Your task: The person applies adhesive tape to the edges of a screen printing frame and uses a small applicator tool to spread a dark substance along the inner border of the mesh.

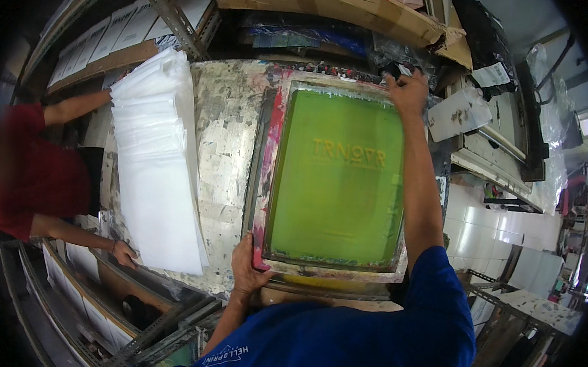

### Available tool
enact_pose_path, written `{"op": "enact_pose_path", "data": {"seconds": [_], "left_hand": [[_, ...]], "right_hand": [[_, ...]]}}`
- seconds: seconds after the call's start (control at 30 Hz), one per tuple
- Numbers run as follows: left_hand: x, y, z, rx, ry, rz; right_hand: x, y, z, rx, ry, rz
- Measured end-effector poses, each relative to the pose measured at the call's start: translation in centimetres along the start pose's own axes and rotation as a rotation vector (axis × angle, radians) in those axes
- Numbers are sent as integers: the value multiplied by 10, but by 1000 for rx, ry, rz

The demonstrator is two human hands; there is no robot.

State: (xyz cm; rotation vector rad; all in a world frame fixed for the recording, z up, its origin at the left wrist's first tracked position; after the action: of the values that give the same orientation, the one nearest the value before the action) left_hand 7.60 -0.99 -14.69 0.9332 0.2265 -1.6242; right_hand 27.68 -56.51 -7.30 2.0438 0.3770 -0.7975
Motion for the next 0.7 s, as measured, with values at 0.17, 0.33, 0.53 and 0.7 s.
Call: {"op": "enact_pose_path", "data": {"seconds": [0.17, 0.33, 0.53, 0.7], "left_hand": [[0, 3, 3, -4, -9, 8], [1, 3, 1, 2, -17, 10], [-1, 4, 4, -6, 3, -4], [-1, 5, 5, 4, 7, 10]], "right_hand": [[10, 4, 38, 345, 80, 75], [49, 18, 70, 396, 181, -205], [23, 16, 16, 11, -140, -378], [15, 25, 39, 222, -74, -85]]}}
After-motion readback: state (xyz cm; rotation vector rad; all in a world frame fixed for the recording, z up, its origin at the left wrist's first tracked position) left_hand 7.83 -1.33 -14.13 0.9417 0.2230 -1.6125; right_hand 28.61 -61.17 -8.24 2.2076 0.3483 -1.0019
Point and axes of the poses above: each hand's wrist, its own y-axis towards the middle knuckle, its own x-axis out of the palm, z = x × y, the point moved 5 cm from there along y, towards the middle knuckle, and after that the axes turned 14 degrees about z, right-handed, at the moved point
